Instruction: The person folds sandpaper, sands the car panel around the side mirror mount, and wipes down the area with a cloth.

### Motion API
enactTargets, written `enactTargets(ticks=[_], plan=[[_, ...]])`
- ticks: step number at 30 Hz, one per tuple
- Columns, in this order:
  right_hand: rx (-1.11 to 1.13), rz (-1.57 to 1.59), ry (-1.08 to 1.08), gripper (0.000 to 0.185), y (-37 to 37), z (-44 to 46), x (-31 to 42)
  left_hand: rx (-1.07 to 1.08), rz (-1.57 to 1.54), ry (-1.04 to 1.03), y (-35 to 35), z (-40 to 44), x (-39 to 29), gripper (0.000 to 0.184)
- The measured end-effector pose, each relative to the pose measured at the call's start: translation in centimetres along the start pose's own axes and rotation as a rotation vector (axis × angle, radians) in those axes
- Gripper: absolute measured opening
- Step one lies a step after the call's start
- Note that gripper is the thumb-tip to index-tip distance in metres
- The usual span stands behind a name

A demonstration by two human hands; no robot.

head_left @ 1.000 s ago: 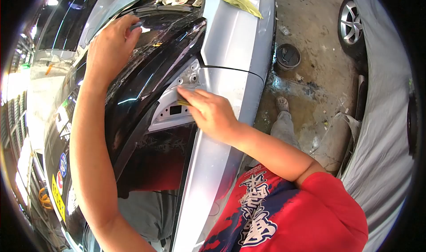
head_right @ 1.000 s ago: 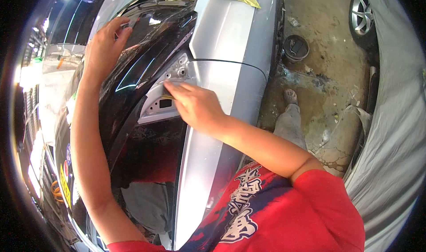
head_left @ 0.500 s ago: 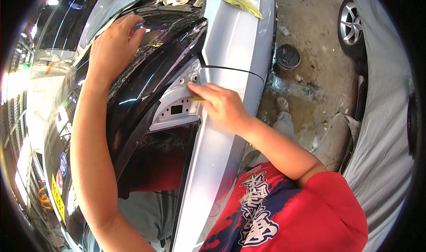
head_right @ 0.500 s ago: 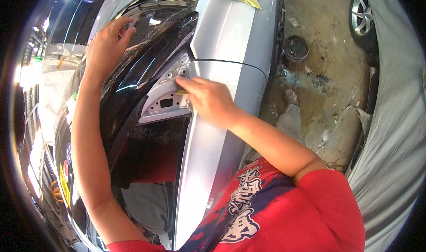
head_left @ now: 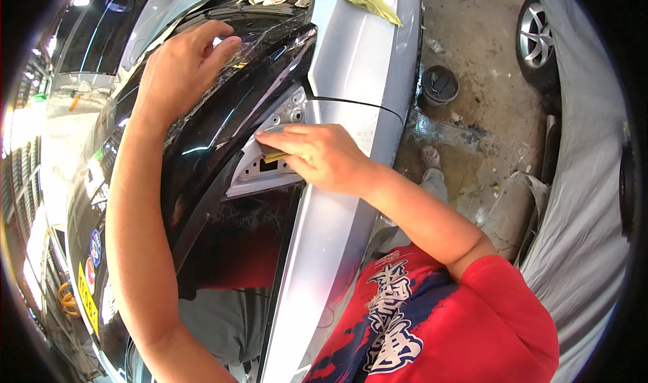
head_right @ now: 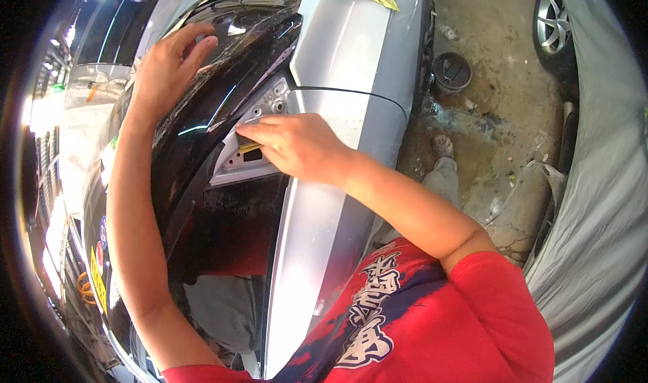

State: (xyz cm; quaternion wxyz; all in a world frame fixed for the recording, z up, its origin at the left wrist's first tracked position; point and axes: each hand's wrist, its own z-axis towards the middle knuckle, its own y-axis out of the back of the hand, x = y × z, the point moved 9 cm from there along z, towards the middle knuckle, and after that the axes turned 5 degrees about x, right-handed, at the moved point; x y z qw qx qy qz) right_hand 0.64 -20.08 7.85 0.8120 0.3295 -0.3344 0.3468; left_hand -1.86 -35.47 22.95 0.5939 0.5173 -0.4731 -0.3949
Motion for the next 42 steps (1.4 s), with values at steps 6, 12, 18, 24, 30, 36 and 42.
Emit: enactTargets(ticks=[6,12,18,24,30,36,42], plan=[[-0.033,-0.044,-0.004,0.059,0.2,-0.9,-2.2,0.013,0.017,-0.075,-0.3,0.2,-0.2,0.036],[0.051,-0.024,-0.047,0.059,0.9,-1.3,-3.3,0.022,0.037,-0.021,-0.3,0.0,-0.2,0.037],[-0.017,0.003,0.021,0.060,-0.4,0.1,-0.6,0.040,0.010,0.004,-0.4,0.0,0.1,0.037],[-0.032,-0.085,-0.080,0.047,0.5,-2.7,-3.4,-0.003,0.044,-0.057,-0.4,0.0,-0.3,0.034],[-0.076,-0.087,-0.043,0.048,0.1,-1.9,-2.0,0.034,0.038,-0.027,-0.6,0.2,0.1,0.034],[-0.122,-0.039,-0.022,0.053,-0.3,-1.7,-2.1,0.011,0.020,-0.028,-0.5,0.0,-0.1,0.033],[-0.109,-0.114,-0.061,0.043,0.4,-3.0,-3.4,0.001,0.031,-0.036,-0.4,0.0,-0.1,0.033]])
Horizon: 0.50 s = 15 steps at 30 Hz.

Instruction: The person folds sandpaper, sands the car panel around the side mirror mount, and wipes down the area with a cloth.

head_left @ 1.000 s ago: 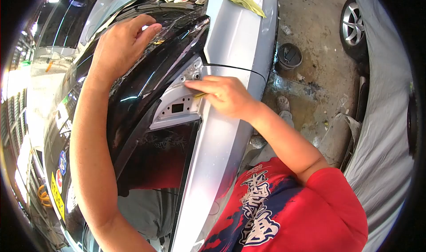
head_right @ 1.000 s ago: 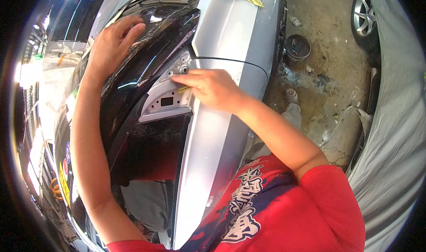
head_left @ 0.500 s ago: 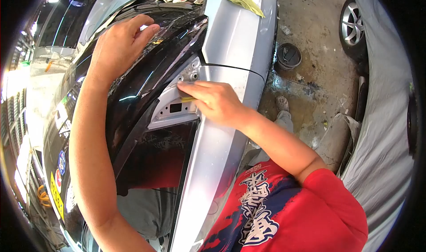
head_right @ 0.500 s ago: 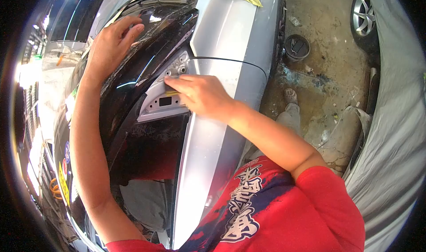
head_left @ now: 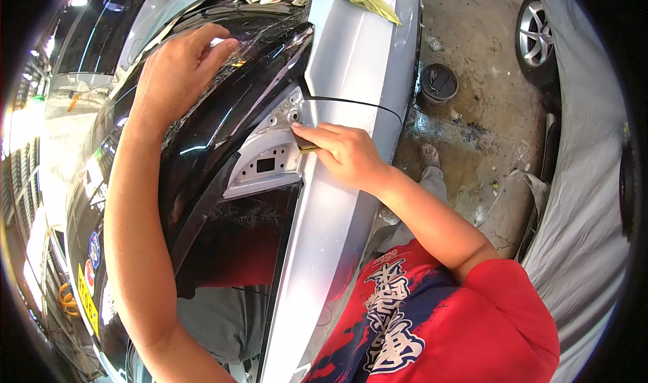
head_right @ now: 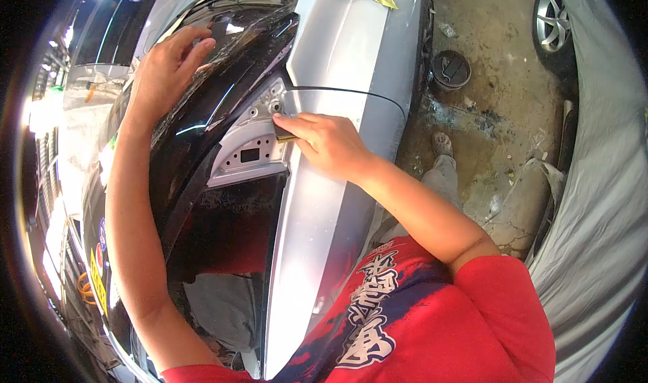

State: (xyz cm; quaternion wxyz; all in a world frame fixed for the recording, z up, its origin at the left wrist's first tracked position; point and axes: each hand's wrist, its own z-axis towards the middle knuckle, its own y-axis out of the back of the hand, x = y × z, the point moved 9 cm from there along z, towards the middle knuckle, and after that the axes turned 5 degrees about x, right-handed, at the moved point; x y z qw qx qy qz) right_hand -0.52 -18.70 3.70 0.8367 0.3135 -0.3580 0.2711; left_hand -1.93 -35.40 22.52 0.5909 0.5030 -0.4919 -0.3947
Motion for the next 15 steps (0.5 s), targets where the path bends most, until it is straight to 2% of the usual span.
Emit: enactTargets(ticks=[5,10,13,14,15], plan=[[-0.022,0.074,0.058,0.053,-0.8,2.0,2.8,0.006,-0.012,-0.002,-0.1,0.0,0.1,0.033],[-0.013,0.053,-0.034,0.054,-0.2,0.0,0.0,-0.013,0.012,-0.032,0.1,0.0,0.0,0.033],[-0.015,0.049,0.015,0.055,-1.3,1.2,2.3,-0.015,0.007,-0.032,-0.1,-0.1,0.2,0.033],[-0.071,0.051,0.081,0.042,-1.2,1.9,3.9,-0.008,-0.002,-0.014,-0.1,0.0,0.2,0.033],[-0.029,0.048,0.061,0.045,-1.2,2.1,3.9,0.001,-0.014,0.003,-0.1,0.0,0.2,0.034]])
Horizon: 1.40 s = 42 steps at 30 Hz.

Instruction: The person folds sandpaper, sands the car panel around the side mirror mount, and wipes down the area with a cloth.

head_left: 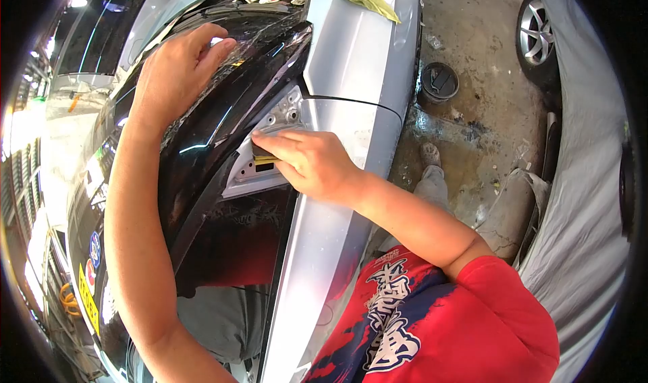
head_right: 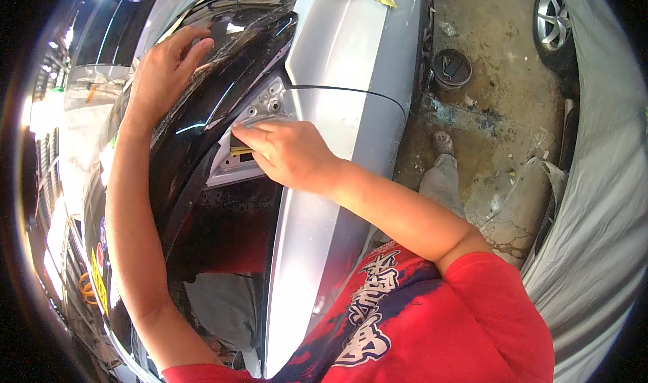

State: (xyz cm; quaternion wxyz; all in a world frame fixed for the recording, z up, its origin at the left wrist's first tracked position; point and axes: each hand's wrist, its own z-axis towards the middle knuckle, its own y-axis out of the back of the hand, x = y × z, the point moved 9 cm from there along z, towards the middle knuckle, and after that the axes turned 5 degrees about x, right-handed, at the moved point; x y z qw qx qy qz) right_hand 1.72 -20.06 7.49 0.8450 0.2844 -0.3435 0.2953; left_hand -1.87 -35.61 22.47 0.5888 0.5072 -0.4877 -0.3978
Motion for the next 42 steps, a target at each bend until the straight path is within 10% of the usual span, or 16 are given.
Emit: enactTargets(ticks=[33,39,42], plan=[[0.056,-0.088,-0.096,0.053,1.7,-2.7,-3.6,-0.009,0.039,0.008,-0.3,-0.1,0.1,0.035],[0.122,-0.039,-0.207,0.031,2.4,-3.6,-2.2,-0.022,-0.024,-0.010,0.1,-0.1,0.3,0.035],[0.031,0.074,0.088,0.020,1.5,-3.1,2.2,-0.027,-0.011,-0.001,0.0,-0.1,0.5,0.035]])
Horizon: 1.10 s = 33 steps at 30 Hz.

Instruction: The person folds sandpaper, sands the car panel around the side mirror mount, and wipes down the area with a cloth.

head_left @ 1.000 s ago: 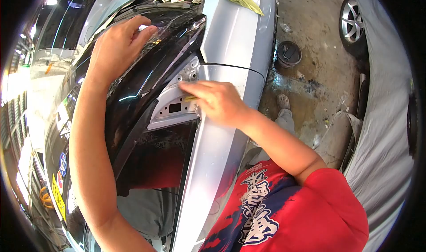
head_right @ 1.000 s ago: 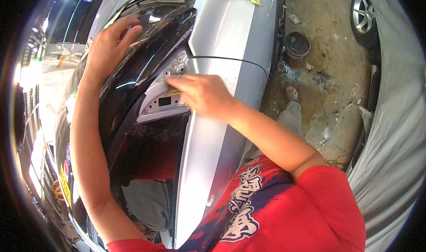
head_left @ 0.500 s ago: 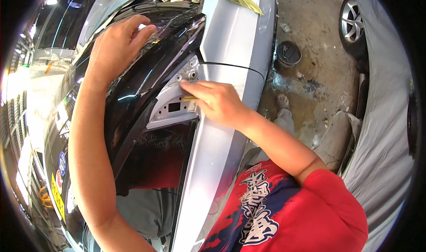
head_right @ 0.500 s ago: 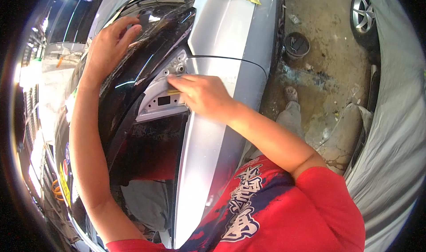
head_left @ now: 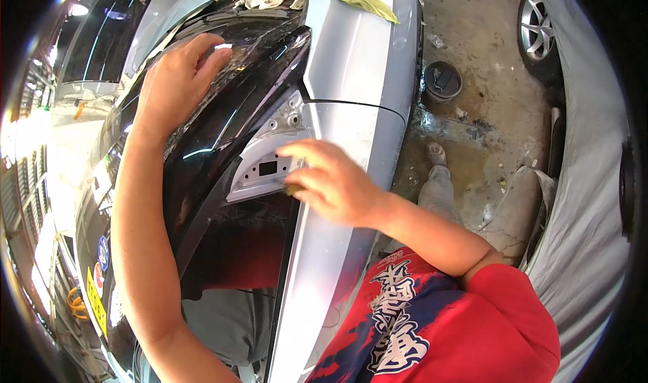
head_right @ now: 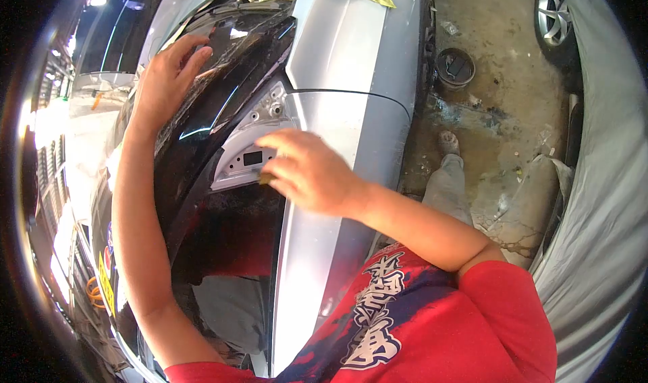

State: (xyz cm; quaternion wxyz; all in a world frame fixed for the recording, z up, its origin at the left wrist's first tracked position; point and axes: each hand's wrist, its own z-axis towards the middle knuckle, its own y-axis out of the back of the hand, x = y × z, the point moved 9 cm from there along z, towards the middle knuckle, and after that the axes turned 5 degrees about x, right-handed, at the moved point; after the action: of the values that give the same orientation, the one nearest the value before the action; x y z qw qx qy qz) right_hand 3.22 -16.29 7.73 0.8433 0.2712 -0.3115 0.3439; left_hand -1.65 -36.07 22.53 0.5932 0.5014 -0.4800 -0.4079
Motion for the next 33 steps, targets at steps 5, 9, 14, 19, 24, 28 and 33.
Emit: enactTargets(ticks=[5,9,14,19,24,28,33], plan=[[0.111,0.041,0.083,0.021,-3.3,1.4,2.2,0.011,-0.047,0.037,0.0,0.2,0.2,0.033],[0.101,-0.019,0.075,0.020,-3.3,1.6,0.3,0.019,-0.049,0.047,0.1,0.2,0.1,0.032],[0.127,-0.027,-0.012,0.018,-2.7,0.0,-2.5,0.022,-0.047,0.039,0.1,0.1,0.1,0.032],[0.095,-0.014,-0.087,0.017,-2.5,-1.5,-3.4,0.013,-0.033,0.037,0.2,-0.1,-0.1,0.033],[0.000,0.287,-0.380,0.034,-1.0,-2.4,-4.9,0.045,-0.028,0.068,-0.2,0.1,0.2,0.034],[0.089,0.487,-0.584,0.041,0.5,-3.6,-6.4,-0.011,-0.017,0.057,0.5,-0.1,0.5,0.033],[0.099,0.436,-0.586,0.035,5.7,-7.3,-6.0,-0.082,-0.011,0.117,2.2,-0.3,-0.3,0.030]])
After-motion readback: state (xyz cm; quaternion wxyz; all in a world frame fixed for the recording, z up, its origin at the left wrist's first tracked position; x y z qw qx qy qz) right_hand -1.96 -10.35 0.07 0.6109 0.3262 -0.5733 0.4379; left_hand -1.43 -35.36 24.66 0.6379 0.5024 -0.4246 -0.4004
